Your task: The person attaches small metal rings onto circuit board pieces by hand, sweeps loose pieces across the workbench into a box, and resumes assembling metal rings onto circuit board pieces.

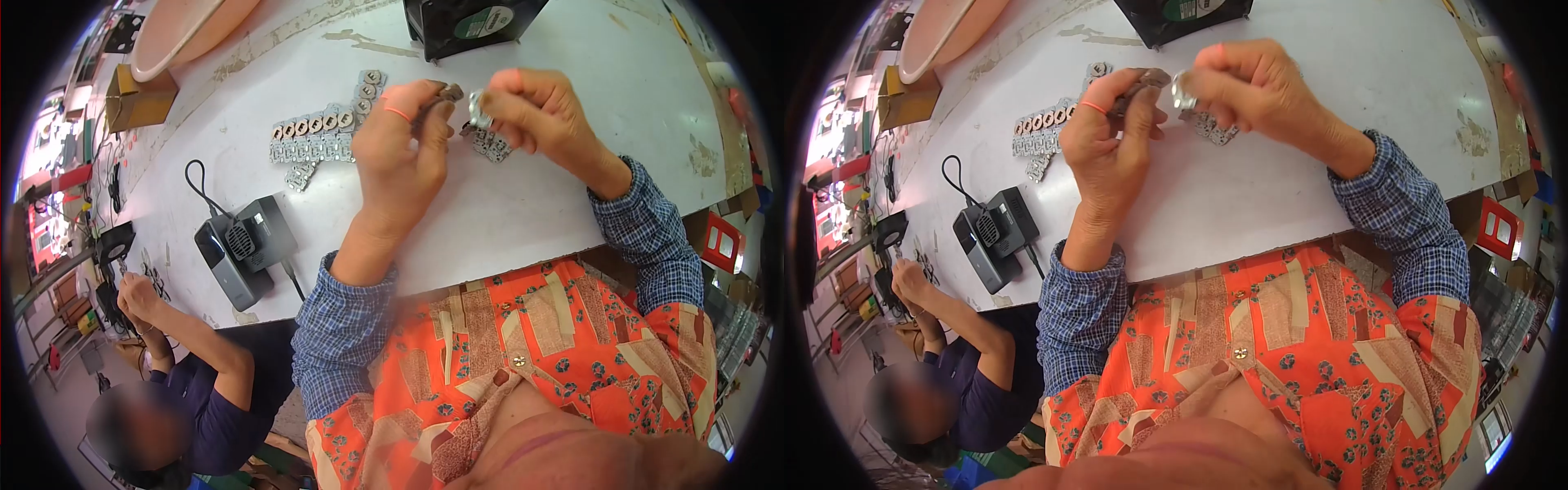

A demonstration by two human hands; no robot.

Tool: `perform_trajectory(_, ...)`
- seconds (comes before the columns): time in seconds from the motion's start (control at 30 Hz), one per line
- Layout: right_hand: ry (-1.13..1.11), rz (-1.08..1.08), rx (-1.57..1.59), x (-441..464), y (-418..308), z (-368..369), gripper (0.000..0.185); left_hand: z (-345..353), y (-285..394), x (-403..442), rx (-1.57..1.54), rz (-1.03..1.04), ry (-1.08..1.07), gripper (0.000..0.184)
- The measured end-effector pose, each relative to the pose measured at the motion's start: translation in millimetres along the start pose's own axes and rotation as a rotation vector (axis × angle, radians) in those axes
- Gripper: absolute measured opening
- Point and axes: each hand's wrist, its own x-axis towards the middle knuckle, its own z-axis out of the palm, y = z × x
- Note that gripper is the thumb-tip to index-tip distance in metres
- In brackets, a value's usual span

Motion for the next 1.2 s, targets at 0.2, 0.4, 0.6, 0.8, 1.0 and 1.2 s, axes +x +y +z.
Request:
perform_trajectory(0.2,0.015,0.012,0.067,4,6,-10,0.028,0,0,0,0.009,0.06,-0.065,0.017)
perform_trajectory(0.4,-0.046,0.005,0.021,2,5,-8,0.028,-2,-2,-1,0.101,0.149,-0.087,0.019)
perform_trajectory(0.6,-0.001,0.02,0.033,-9,0,-9,0.024,2,5,-7,0.087,0.108,-0.065,0.02)
perform_trajectory(0.8,0.059,0.067,0.098,-16,-7,-3,0.024,-1,11,-6,0.048,0.189,-0.128,0.021)
perform_trajectory(1.0,0.009,0.02,-0.074,-14,3,-11,0.021,-8,15,-3,0.068,0.147,-0.161,0.022)
perform_trajectory(1.2,-0.026,-0.496,-0.637,-6,9,-22,0.018,1,13,-2,0.075,0.124,-0.152,0.021)
